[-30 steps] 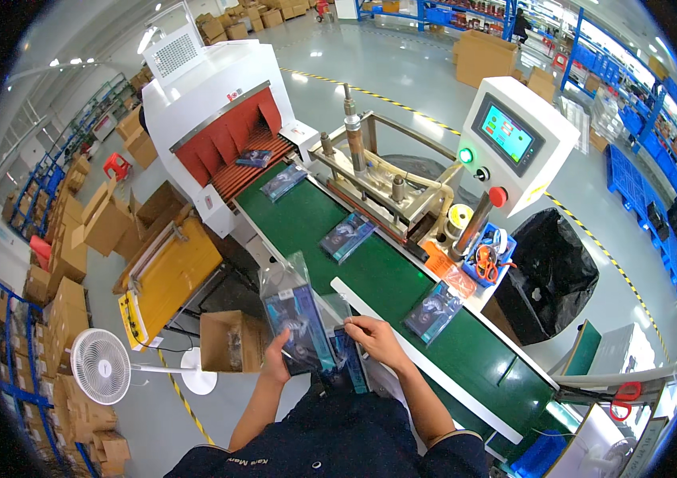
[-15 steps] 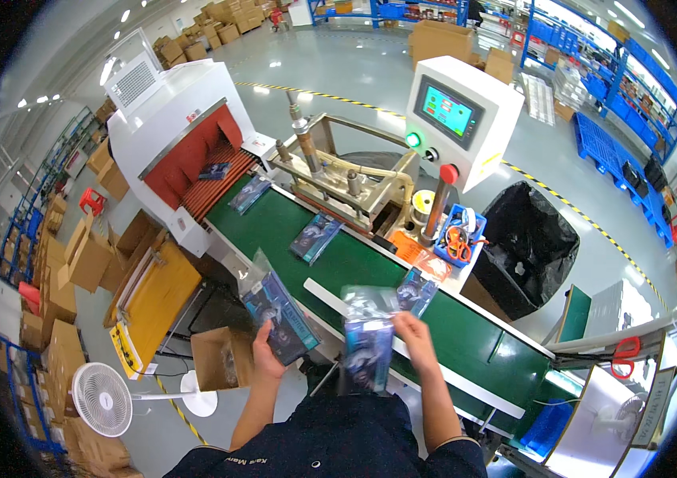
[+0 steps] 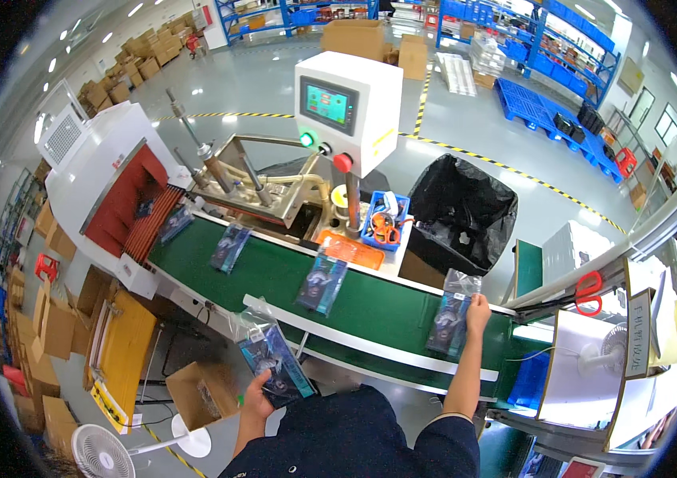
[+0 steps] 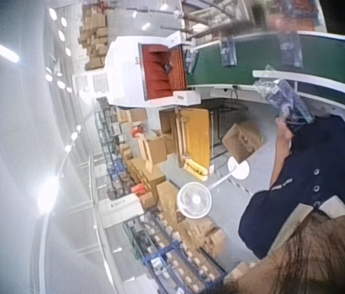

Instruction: The person picks up bagged items from a workstation shelf, brings them to a packaging station, and places the items onto a conveyor belt.

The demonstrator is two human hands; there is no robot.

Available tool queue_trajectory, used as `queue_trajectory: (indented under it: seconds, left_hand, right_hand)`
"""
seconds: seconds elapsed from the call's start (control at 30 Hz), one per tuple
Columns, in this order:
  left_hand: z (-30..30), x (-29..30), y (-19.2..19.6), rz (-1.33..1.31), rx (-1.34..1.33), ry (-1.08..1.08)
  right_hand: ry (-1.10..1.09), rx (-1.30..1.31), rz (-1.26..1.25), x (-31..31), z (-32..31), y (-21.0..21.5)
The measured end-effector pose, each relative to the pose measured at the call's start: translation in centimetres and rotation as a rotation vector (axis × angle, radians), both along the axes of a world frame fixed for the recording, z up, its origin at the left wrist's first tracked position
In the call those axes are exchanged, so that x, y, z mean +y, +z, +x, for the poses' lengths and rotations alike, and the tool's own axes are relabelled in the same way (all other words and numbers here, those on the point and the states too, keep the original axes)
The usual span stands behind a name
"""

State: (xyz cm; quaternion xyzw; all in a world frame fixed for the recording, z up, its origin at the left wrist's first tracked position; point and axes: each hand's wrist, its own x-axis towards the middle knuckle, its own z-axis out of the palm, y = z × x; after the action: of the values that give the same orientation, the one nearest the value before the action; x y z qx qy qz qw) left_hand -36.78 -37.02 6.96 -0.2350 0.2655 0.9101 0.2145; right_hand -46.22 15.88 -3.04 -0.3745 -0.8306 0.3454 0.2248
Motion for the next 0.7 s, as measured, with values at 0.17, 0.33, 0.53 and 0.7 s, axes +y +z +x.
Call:
queue_trajectory:
  seconds: [0.17,0.33,0.53,0.7]
  left_hand:
    - [-0.6,2.3,1.4,-0.02,-0.053,-0.095]
    - [-0.4,2.7,2.0,-0.078,0.006,-0.055]
    - [-0.3,2.2,2.2,-0.107,-0.015,-0.012]
    - [-0.6,2.0,3.4,-0.23,0.02,-0.04]
  right_hand:
    - [-0.071,-0.181,0.109,-4.0,-2.8,-4.2]
    - [-0.112,-0.213,0.102,-11.0,-5.6,-1.9]
    - [0.061,-0.109,-0.12,-13.1,-6.4,-1.6]
    - [0.228,-0.024,-0.086,-16.2,-6.9,-2.4]
